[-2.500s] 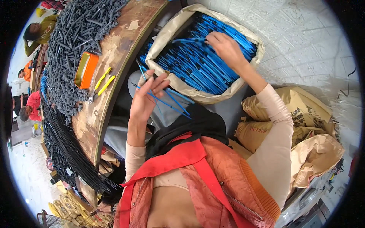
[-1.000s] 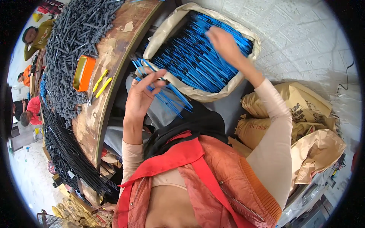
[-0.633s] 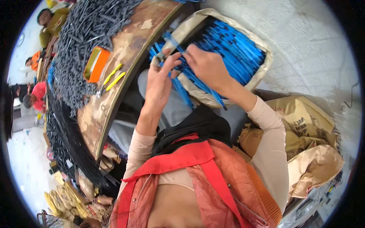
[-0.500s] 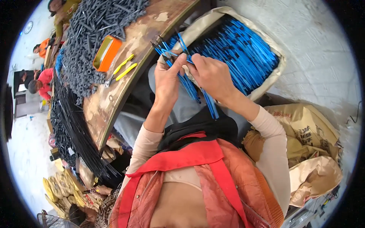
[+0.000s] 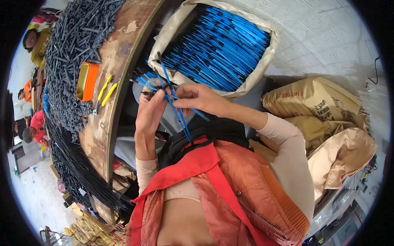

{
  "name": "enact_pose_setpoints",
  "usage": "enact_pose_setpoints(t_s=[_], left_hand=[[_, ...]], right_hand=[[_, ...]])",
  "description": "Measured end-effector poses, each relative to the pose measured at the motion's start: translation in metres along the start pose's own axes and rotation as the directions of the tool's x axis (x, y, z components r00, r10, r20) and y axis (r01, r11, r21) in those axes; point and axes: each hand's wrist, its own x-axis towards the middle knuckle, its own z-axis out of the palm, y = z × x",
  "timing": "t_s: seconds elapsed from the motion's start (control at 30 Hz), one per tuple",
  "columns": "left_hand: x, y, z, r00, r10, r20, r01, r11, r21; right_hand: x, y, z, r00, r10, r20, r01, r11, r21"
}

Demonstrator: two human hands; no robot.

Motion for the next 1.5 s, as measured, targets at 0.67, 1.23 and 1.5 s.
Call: enact_pose_setpoints(t_s=[0.67,1.23,1.5], left_hand=[[0.007,0.002,-0.003,0.996,-0.031,-0.086,0.037,0.997,0.063],[0.046,0.011,0.007,0.987,0.032,-0.155,-0.023,0.998,0.058],[0.032,0.003,0.031,0.959,0.099,-0.266,-0.033,0.97,0.242]], right_hand=[[0.034,-0.002,-0.138,0.877,-0.414,-0.243,-0.241,0.058,-0.969],[-0.006,-0.131,-0.077,0.932,-0.266,-0.248,0.135,0.886,-0.444],[-0.016,-0.039,-0.011,0.965,-0.125,-0.228,0.053,0.953,-0.297]])
